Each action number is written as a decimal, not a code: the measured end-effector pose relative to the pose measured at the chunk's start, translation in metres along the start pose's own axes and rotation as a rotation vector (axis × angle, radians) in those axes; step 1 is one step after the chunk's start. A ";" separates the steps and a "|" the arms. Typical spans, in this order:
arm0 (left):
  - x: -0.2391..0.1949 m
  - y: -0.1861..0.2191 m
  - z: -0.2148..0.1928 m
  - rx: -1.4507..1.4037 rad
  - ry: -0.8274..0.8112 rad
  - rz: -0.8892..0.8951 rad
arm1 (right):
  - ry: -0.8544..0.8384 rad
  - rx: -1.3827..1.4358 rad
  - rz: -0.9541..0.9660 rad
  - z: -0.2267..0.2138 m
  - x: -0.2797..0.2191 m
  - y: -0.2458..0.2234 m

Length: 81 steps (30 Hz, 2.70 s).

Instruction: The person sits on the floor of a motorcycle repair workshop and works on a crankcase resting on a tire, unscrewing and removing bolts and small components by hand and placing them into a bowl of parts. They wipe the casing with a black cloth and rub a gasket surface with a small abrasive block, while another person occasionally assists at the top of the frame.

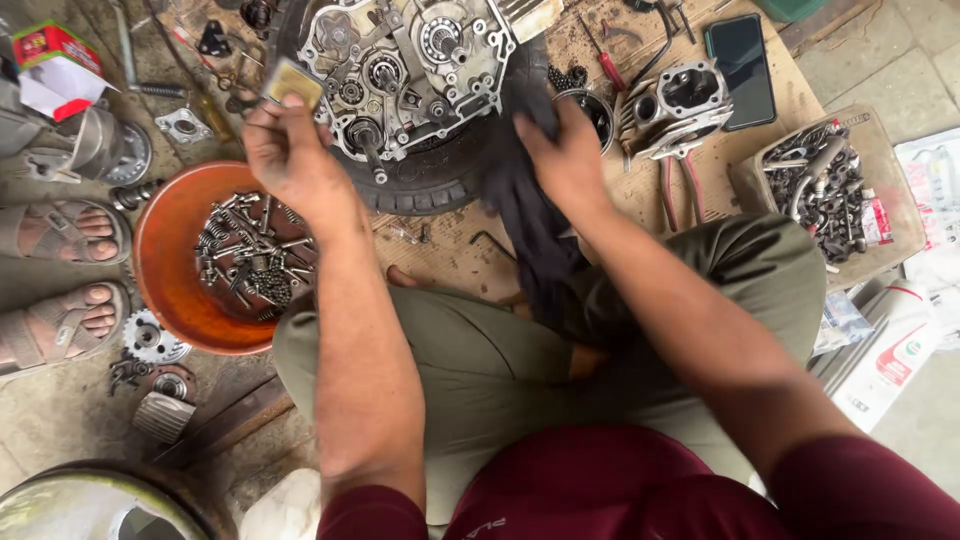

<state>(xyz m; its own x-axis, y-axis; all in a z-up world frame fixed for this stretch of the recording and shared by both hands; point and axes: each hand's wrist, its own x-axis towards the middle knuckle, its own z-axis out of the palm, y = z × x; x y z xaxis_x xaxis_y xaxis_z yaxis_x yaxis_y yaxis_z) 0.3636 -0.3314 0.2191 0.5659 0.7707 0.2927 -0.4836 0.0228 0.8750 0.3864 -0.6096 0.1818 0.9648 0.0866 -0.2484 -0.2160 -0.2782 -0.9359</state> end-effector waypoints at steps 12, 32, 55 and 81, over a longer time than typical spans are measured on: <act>0.014 0.010 -0.010 0.043 -0.037 -0.164 | -0.203 -0.945 -0.243 0.038 0.005 0.037; 0.014 0.012 -0.013 -0.034 -0.108 -0.147 | -0.025 -0.486 -0.178 0.030 0.022 0.015; 0.020 0.012 -0.012 -0.011 0.008 -0.151 | -0.036 -0.653 -0.370 0.067 0.012 0.001; -0.110 0.046 0.037 0.558 -0.548 0.423 | -1.235 -0.967 -0.198 -0.053 -0.126 -0.004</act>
<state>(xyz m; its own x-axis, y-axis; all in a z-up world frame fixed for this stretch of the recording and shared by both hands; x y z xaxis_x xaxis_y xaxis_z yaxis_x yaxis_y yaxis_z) 0.3043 -0.4386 0.2415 0.7232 0.2279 0.6519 -0.4094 -0.6187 0.6705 0.2731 -0.6700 0.2297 0.1484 0.7534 -0.6406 0.5325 -0.6067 -0.5902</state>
